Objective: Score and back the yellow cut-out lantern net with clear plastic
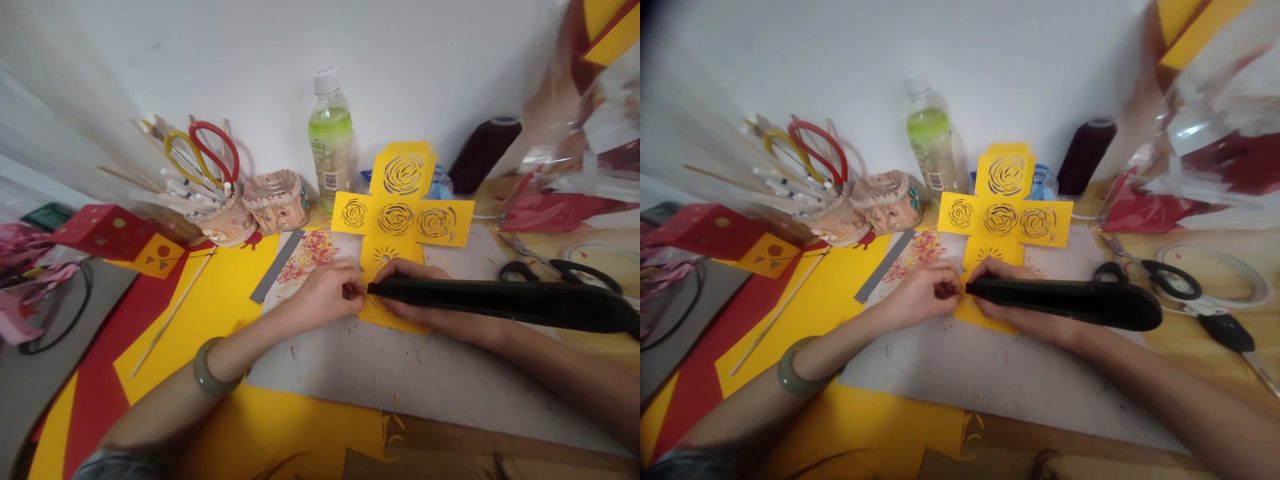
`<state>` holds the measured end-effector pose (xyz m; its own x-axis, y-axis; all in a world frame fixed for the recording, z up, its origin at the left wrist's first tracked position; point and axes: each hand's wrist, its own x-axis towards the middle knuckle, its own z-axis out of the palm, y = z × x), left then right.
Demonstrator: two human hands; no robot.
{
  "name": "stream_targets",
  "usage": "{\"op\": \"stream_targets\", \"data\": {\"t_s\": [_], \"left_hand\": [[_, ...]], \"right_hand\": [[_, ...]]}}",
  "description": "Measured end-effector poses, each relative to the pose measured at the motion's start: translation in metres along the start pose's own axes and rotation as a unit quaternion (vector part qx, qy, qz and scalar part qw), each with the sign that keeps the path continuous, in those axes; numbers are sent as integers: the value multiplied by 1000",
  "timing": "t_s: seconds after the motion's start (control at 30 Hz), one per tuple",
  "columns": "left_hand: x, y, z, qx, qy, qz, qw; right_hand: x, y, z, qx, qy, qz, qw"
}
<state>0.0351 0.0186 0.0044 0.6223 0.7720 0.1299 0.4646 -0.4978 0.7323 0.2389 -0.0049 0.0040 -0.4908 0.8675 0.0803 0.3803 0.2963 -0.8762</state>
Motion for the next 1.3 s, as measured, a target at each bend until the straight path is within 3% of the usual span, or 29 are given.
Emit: {"op": "stream_targets", "data": {"t_s": [0.6,0.87,1.1,1.3], "left_hand": [[2,3,-2,-18,-23,-14,999],[3,-6,-2,-96,-27,-23,995],[2,-5,-2,-100,-28,-14,995],[2,-6,-3,-118,-31,-20,992]], "right_hand": [[0,-4,18,-126,76,54,988],[-2,-5,5,-33,29,17,999],[-1,-7,11,-45,59,36,997],[-1,-9,4,-25,20,20,999]]}}
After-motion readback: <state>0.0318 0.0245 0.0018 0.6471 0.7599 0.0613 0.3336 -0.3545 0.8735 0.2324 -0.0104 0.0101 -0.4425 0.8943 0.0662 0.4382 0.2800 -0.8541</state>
